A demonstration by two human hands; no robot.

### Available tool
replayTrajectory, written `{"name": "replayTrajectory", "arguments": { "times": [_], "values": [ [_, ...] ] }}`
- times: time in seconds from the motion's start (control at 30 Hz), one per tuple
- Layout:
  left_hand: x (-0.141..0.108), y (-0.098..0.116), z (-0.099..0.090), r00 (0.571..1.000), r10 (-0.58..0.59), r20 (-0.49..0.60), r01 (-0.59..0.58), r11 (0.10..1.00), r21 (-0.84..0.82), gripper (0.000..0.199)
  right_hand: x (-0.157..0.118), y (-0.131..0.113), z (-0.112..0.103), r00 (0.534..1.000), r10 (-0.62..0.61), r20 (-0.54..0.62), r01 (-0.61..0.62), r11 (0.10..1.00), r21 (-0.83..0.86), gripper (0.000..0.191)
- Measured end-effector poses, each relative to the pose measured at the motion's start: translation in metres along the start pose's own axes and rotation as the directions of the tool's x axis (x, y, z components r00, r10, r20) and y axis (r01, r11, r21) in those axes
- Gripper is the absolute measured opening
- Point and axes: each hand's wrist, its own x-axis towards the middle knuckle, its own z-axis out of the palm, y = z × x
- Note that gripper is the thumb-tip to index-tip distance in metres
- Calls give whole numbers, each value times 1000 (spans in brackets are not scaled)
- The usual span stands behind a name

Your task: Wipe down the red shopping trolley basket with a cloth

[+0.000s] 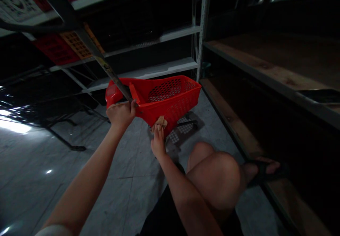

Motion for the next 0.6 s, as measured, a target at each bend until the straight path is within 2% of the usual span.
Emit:
{"name": "replayTrajectory", "arguments": {
  "times": [0.13, 0.23, 0.3, 0.47, 0.53, 0.6],
  "values": [
    [-1, -1, -1, 1000, -10, 15, 10, 1000, -9, 76, 32, -39, -18, 980, -197, -3, 197, 980, 31, 90],
    [-4, -3, -2, 1000, -18, 6, 18, 999, -40, 76, 45, -46, -30, 955, -296, 36, 296, 955, -6, 83],
    [-5, -3, -2, 1000, -21, -3, 21, 998, -60, 75, 41, -34, -27, 962, -257, 92, 263, 963, -59, 80],
    [-2, -3, -1, 999, -36, -7, 36, 999, -35, 69, -2, 11, 0, 984, 4, 178, 31, 981, -193, 82],
    [-1, -3, 0, 999, -33, -19, 33, 999, -23, 67, -14, 17, 11, 983, 36, 179, -4, 984, -176, 84],
    [1, -3, 2, 999, -26, -34, 24, 999, -32, 67, -17, 12, 19, 989, 64, 136, -46, 990, -134, 86]
  ]
}}
